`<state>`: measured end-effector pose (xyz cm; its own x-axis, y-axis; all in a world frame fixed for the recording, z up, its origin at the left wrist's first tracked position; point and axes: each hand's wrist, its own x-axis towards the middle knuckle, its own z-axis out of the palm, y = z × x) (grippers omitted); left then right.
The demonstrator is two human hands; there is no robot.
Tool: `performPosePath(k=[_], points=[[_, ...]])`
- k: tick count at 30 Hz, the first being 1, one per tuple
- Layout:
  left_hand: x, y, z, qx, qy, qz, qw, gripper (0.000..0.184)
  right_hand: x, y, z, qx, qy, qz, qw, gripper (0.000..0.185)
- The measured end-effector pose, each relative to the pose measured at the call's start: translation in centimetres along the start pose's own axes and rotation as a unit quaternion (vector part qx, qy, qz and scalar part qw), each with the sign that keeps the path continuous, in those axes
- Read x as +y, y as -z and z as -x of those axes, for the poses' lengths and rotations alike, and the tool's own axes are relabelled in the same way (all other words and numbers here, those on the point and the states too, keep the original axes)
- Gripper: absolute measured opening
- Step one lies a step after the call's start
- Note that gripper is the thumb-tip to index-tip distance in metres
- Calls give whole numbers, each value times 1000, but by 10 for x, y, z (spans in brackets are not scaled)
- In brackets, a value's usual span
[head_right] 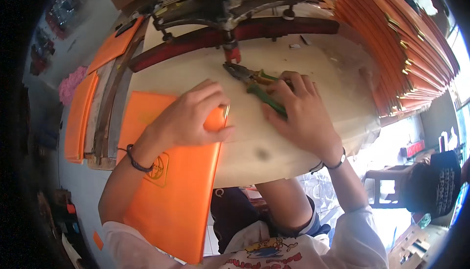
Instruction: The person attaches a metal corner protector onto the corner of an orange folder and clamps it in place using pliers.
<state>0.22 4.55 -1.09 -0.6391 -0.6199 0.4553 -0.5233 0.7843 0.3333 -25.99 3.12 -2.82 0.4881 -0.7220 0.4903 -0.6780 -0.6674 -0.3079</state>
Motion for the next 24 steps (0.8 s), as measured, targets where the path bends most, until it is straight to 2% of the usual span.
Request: performPosePath(k=[3,8,18,21,24], points=[[13,-7,-1,-27,-44,38,998,37,0,0,-1,7,-2,2,1000,31],[10,-5,-3,-31,-34,-1,999,33,2,1,-3,7,2,-2,1000,31],[7,-1,-4,-22,24,-75,997,26,2,5,-3,-18,25,6,1000,32],[-5,11,-4,0,67,-119,991,25,2,5,-2,-23,24,13,999,33],[-15,15,1,-19,135,-107,985,24,2,4,-2,-27,19,21,999,35]])
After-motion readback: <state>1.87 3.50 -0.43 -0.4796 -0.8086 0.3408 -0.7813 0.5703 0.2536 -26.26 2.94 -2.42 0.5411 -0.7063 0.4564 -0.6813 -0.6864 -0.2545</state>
